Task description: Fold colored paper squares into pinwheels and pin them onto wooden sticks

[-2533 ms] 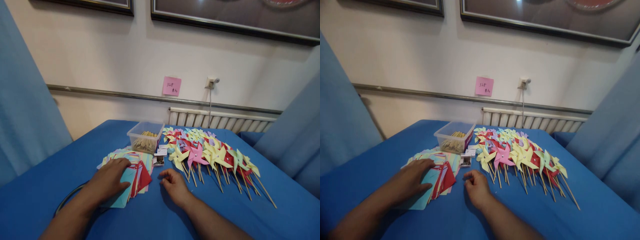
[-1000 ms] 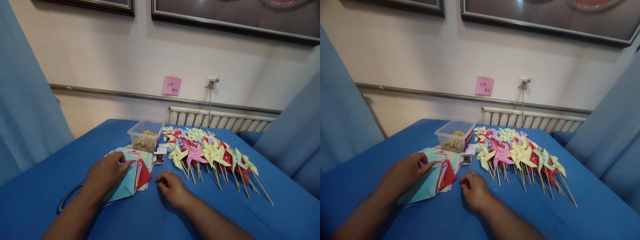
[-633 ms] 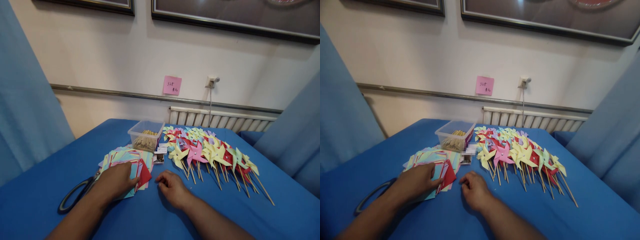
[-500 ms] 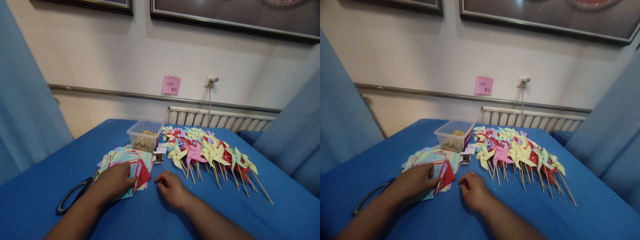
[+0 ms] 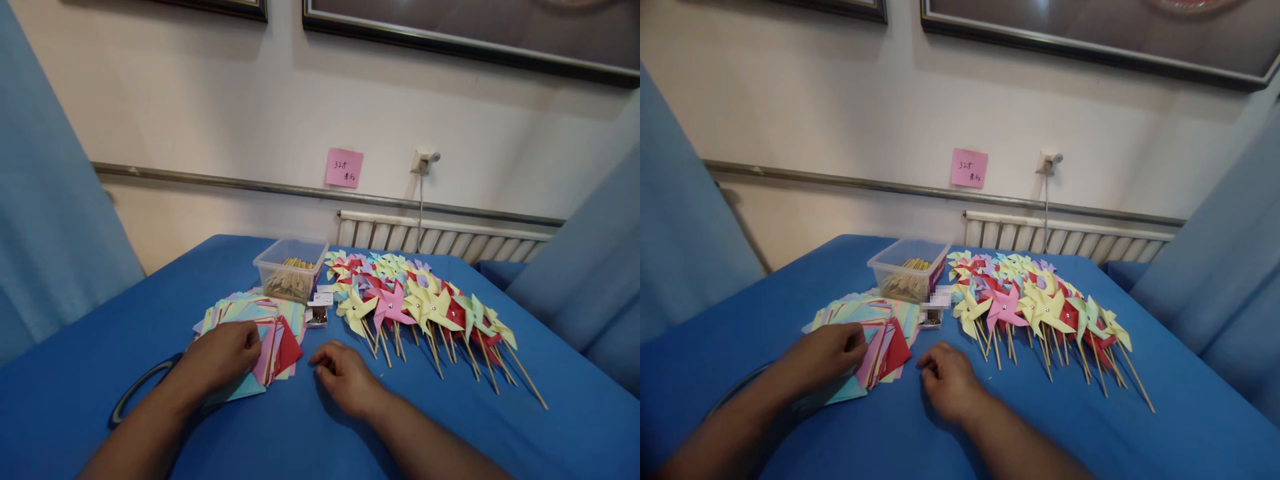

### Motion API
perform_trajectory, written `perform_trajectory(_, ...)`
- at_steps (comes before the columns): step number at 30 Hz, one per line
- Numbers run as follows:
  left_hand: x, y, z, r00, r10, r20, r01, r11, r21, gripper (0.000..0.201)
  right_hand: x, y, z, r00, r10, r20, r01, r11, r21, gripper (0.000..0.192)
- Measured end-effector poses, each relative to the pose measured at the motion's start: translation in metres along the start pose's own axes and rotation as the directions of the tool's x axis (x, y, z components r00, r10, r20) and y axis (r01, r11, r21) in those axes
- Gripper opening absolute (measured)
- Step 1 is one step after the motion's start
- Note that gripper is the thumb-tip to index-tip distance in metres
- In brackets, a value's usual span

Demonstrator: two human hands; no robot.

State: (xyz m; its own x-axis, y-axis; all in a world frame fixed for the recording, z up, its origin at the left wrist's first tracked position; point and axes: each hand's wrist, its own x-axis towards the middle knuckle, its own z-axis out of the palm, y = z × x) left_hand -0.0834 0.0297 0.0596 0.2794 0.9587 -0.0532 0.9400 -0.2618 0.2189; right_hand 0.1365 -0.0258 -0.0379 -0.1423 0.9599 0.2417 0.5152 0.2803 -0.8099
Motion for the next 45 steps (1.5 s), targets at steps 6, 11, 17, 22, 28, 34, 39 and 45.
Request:
perform_trajectory(6, 0.0, 0.002, -0.007, 0.998, -0.005, -0.07, 0.004, 1.0, -0.006, 0.024, -0.001, -0.001, 0.0, 1.0, 0.008, -0.003, -0.008, 1.0, 0.003, 0.024)
perform_trajectory(11, 0.002, 0.0, -0.008, 0.991, -0.009, -0.134, 0.01, 1.0, 0.006, 0.028, -0.001, -0.003, -0.001, 1.0, 0.002, 0.005, -0.002, 1.0, 0.0, 0.024)
perform_trajectory(17, 0.009, -0.005, 0.002, 0.996, -0.003, -0.086, -0.006, 0.994, -0.11, 0.027, -0.001, -0.003, 0.0, 1.0, -0.014, -0.002, 0.014, 1.0, -0.008, 0.025)
perform_trajectory(22, 0.013, -0.009, 0.008, 0.999, 0.024, -0.027, -0.028, 0.985, -0.17, 0.03, 0.0, -0.002, 0.0, 1.0, -0.016, -0.007, 0.015, 1.0, -0.017, 0.024)
perform_trajectory(28, 0.013, -0.01, 0.007, 0.999, 0.03, -0.016, -0.033, 0.977, -0.21, 0.025, 0.0, -0.004, -0.001, 1.0, 0.001, 0.004, 0.0, 1.0, -0.026, 0.024)
perform_trajectory(34, 0.011, -0.006, 0.004, 1.0, 0.02, 0.001, -0.019, 0.971, -0.238, 0.021, -0.001, -0.005, -0.002, 1.0, -0.008, 0.0, 0.008, 1.0, -0.012, 0.024)
perform_trajectory(39, 0.012, -0.01, 0.005, 1.0, 0.016, 0.004, -0.014, 0.975, -0.222, 0.024, -0.001, -0.004, -0.002, 1.0, 0.006, 0.007, -0.006, 1.0, -0.002, 0.025)
perform_trajectory(45, 0.01, -0.004, 0.0, 0.998, -0.017, -0.062, 0.009, 0.991, -0.131, 0.019, -0.001, -0.004, -0.002, 1.0, 0.003, 0.002, -0.003, 1.0, -0.003, 0.024)
